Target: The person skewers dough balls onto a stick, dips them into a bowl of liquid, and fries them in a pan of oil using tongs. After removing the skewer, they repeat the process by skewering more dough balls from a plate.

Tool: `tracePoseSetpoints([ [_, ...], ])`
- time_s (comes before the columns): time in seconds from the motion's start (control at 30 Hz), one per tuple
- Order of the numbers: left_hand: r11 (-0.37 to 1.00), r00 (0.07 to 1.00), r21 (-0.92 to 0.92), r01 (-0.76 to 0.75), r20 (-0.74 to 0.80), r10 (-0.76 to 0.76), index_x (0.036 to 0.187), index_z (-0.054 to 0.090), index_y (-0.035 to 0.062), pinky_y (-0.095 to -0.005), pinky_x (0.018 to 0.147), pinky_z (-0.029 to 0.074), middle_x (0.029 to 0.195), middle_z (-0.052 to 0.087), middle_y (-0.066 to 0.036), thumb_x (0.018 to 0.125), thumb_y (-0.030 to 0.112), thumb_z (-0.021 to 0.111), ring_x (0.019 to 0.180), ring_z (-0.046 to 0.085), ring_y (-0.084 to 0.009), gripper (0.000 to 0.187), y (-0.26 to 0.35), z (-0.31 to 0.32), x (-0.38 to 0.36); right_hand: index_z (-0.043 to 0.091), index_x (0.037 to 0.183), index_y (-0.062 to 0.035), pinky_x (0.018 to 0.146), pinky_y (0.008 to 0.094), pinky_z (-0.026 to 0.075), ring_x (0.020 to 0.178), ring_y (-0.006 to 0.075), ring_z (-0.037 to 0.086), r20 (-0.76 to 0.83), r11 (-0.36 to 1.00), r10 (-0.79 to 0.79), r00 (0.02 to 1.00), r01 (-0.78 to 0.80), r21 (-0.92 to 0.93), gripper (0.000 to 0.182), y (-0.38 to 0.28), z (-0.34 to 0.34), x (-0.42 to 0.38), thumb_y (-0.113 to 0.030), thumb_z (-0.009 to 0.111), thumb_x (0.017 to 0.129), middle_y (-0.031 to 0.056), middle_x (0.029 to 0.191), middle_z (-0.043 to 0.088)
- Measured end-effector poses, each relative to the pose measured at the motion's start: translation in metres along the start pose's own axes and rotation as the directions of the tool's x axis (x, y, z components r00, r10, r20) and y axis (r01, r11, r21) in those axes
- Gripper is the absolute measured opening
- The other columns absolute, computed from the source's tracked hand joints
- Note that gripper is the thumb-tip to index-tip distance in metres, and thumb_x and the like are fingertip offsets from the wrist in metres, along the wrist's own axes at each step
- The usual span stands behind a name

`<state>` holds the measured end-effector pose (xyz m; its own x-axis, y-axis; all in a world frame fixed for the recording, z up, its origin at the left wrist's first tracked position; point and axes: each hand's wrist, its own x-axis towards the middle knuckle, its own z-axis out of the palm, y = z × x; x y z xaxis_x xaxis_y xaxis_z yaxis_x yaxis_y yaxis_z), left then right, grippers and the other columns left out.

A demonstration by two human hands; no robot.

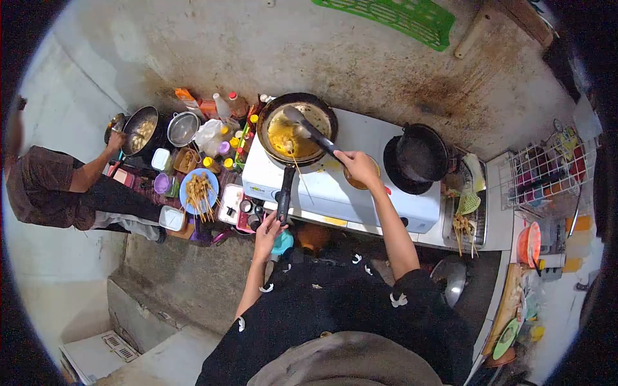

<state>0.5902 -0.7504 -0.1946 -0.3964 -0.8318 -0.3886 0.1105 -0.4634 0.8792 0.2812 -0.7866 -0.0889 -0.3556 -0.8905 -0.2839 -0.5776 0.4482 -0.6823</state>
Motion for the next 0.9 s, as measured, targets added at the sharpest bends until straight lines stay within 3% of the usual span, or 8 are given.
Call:
tracePoseSetpoints([
  [0.07,1.0,1.0,0.007,0.006,-0.008,-0.006,0.128,0.038,0.0007,-0.0262,0.079,0.046,0.11,0.055,-0.008,0.088,0.016,0.052,0.093,0.058,-0.0187,0.046,0.0,0.0,-0.002,0.065,0.09,-0.0014,0.07,0.0385,0.045,0.073,0.0336,0.061,-0.099,0.997,-0.072,0.992,0.072,0.003,0.054,-0.002,0.0,-0.004,-0.052,0.051,0.079,0.0217,0.07,0.061],
  [0.17,1.0,1.0,0.0,-0.002,0.01,0.002,0.128,0.038,0.0012,-0.0259,0.079,0.046,0.11,0.054,-0.007,0.088,0.016,0.052,0.094,0.058,-0.0188,0.045,0.002,0.0,0.0,0.065,0.09,-0.0024,0.071,0.0384,0.045,0.074,0.0341,0.061,0.015,0.995,-0.037,0.999,0.038,-0.089,0.052,-0.003,-0.006,-0.006,-0.051,0.051,0.08,0.0223,0.071,0.061],
  [0.27,1.0,1.0,0.023,0.002,0.004,-0.002,0.128,0.037,0.0004,-0.0261,0.079,0.046,0.11,0.054,-0.007,0.088,0.016,0.051,0.094,0.058,-0.0188,0.045,-0.002,-0.001,0.0,0.066,0.091,-0.0042,0.069,0.0389,0.045,0.072,0.0336,0.061,0.013,0.998,0.031,0.999,-0.032,0.051,0.05,-0.006,-0.006,-0.01,-0.051,0.051,0.08,0.0211,0.07,0.061],
  [0.33,1.0,1.0,0.006,-0.005,0.012,0.005,0.128,0.037,-0.0006,-0.0262,0.079,0.046,0.11,0.054,-0.008,0.088,0.015,0.051,0.094,0.058,-0.0186,0.045,-0.004,-0.003,0.001,0.066,0.088,-0.0051,0.067,0.0388,0.045,0.068,0.0326,0.06,-0.087,0.994,-0.023,0.996,0.013,-0.113,0.049,-0.011,-0.01,-0.017,-0.051,0.051,0.08,0.0191,0.067,0.06],
  [0.43,1.0,1.0,0.006,0.013,-0.006,-0.013,0.128,0.036,-0.0012,-0.0262,0.079,0.047,0.11,0.054,-0.008,0.089,0.015,0.051,0.093,0.058,-0.0185,0.046,-0.003,-0.002,0.001,0.066,0.084,-0.003,0.065,0.0387,0.045,0.064,0.0315,0.06,0.019,0.999,-0.039,0.999,0.039,-0.005,0.05,-0.018,-0.017,-0.025,-0.05,0.051,0.08,0.0181,0.064,0.06],
  [0.77,1.0,1.0,0.019,-0.005,-0.022,0.005,0.128,0.037,-0.0014,-0.0255,0.078,0.047,0.109,0.055,-0.008,0.088,0.017,0.053,0.091,0.059,-0.019,0.047,-0.008,-0.004,0.001,0.065,0.086,-0.0003,0.066,0.0376,0.044,0.063,0.031,0.059,-0.083,0.995,-0.075,0.994,0.081,0.066,0.048,0.001,-0.006,-0.016,-0.047,0.052,0.08,0.0189,0.063,0.059],
  [0.87,1.0,1.0,0.031,-0.001,0.002,0.001,0.13,0.035,0.0026,-0.0273,0.08,0.047,0.111,0.052,-0.008,0.089,0.015,0.051,0.092,0.059,-0.0205,0.047,-0.008,-0.007,0.004,0.065,0.088,0.0,0.064,0.0376,0.044,0.061,0.0301,0.058,-0.089,0.99,-0.128,0.988,0.122,-0.077,0.047,-0.003,-0.009,-0.019,-0.045,0.053,0.081,0.0183,0.061,0.058],
  [0.9,1.0,1.0,0.026,0.0,0.001,0.0,0.13,0.035,0.003,-0.0272,0.08,0.047,0.111,0.052,-0.007,0.088,0.015,0.051,0.092,0.059,-0.0205,0.046,-0.009,-0.006,0.004,0.065,0.086,0.0006,0.063,0.0372,0.044,0.059,0.0289,0.057,-0.019,0.999,-0.038,0.999,0.039,0.014,0.047,-0.008,-0.013,-0.023,-0.045,0.053,0.081,0.017,0.059,0.057],
])
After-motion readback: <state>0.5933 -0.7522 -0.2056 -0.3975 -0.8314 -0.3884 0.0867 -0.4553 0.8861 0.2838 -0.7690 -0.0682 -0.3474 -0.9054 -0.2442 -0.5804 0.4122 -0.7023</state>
